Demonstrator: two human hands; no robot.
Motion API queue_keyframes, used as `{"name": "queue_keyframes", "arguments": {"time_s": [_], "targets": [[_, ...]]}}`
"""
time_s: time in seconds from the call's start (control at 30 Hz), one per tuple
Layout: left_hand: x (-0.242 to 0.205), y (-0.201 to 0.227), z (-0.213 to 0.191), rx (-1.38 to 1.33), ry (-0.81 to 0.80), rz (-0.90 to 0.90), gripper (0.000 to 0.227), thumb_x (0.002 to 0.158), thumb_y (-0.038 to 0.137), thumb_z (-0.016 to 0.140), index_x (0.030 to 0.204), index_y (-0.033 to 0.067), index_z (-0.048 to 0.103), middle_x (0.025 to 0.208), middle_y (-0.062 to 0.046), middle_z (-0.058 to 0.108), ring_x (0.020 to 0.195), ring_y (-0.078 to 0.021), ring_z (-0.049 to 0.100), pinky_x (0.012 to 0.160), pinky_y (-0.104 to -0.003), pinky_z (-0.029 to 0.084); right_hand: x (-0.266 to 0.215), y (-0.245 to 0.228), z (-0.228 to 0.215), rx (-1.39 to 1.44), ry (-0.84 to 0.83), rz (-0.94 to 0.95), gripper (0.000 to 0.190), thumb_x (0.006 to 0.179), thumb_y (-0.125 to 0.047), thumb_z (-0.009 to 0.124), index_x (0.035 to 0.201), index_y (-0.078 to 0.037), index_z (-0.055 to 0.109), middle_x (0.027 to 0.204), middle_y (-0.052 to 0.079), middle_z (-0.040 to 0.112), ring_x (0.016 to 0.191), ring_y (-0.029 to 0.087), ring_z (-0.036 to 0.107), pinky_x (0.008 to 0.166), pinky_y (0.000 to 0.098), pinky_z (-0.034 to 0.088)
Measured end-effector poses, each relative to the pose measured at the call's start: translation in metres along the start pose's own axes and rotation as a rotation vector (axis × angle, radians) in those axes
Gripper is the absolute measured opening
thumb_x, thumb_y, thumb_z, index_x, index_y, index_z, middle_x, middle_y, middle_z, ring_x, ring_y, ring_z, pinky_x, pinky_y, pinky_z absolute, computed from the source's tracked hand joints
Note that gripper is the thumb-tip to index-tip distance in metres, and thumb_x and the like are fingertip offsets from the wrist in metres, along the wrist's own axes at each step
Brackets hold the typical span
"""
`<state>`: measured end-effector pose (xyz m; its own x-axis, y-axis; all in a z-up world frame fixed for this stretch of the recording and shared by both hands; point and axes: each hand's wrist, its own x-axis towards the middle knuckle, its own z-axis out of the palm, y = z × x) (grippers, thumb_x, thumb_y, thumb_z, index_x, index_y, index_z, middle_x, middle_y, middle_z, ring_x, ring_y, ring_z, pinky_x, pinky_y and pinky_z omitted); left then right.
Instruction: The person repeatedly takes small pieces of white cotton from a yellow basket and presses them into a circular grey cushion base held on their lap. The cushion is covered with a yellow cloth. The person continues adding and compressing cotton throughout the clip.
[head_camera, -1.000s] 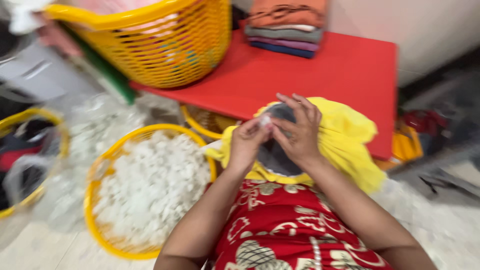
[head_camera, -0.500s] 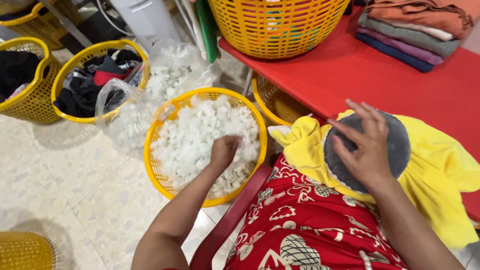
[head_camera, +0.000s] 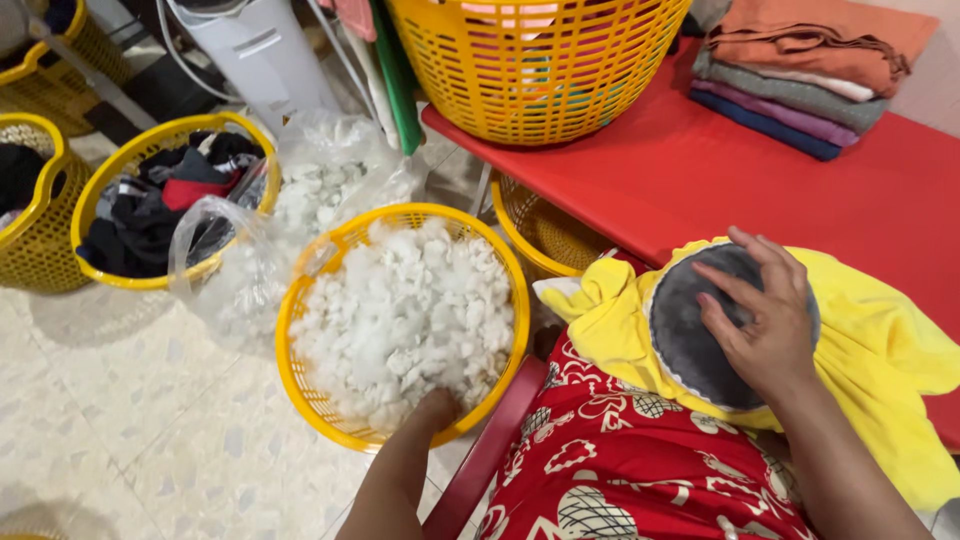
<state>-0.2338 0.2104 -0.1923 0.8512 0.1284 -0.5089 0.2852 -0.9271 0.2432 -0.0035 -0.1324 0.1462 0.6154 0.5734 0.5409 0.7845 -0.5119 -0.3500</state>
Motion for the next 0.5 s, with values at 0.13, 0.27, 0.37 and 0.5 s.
{"name": "queue_keyframes", "arguments": {"time_s": [0.13,0.27,0.37,0.5], "targets": [[-0.001,0.008,-0.009,0.112,-0.194,0.116,0.028,0.094,0.029,0.059,0.108,0.0141,0.078,0.108,-0.014,0.073,0.103,-0.0352,0.069,0.091,-0.045,0.055,-0.010,0.011,-0.011,0.075,0.072,0.055,0.037,0.087,-0.015,0.076,0.124,-0.020,0.075,0.157,0.008,0.053,0.147,0.033,0.043,0.124,0.0449,0.035],[-0.001,0.006,-0.011,-0.115,-0.136,0.122,0.036,0.091,0.033,0.066,0.123,0.0162,0.073,0.118,-0.014,0.072,0.111,-0.0344,0.067,0.097,-0.043,0.051,-0.023,0.025,-0.022,0.054,0.129,0.073,0.032,0.091,-0.013,0.077,0.123,-0.019,0.075,0.156,0.008,0.053,0.146,0.031,0.044,0.125,0.0420,0.036],[-0.004,-0.004,-0.014,-0.296,-0.151,0.082,0.055,0.086,0.035,0.072,0.138,0.0211,0.063,0.126,-0.013,0.071,0.117,-0.0314,0.068,0.103,-0.040,0.051,-0.033,0.036,-0.030,0.055,0.156,0.088,0.030,0.094,-0.013,0.077,0.123,-0.019,0.075,0.156,0.008,0.053,0.145,0.029,0.044,0.124,0.0406,0.036],[0.003,-0.005,-0.055,-0.156,-0.258,0.080,0.061,0.089,0.047,0.072,0.144,0.0244,0.060,0.137,-0.009,0.065,0.127,-0.0312,0.060,0.109,-0.043,0.045,-0.047,0.049,-0.036,0.091,0.175,0.154,0.030,0.094,-0.013,0.076,0.124,-0.020,0.075,0.155,0.008,0.054,0.143,0.029,0.045,0.126,0.0429,0.037]]}}
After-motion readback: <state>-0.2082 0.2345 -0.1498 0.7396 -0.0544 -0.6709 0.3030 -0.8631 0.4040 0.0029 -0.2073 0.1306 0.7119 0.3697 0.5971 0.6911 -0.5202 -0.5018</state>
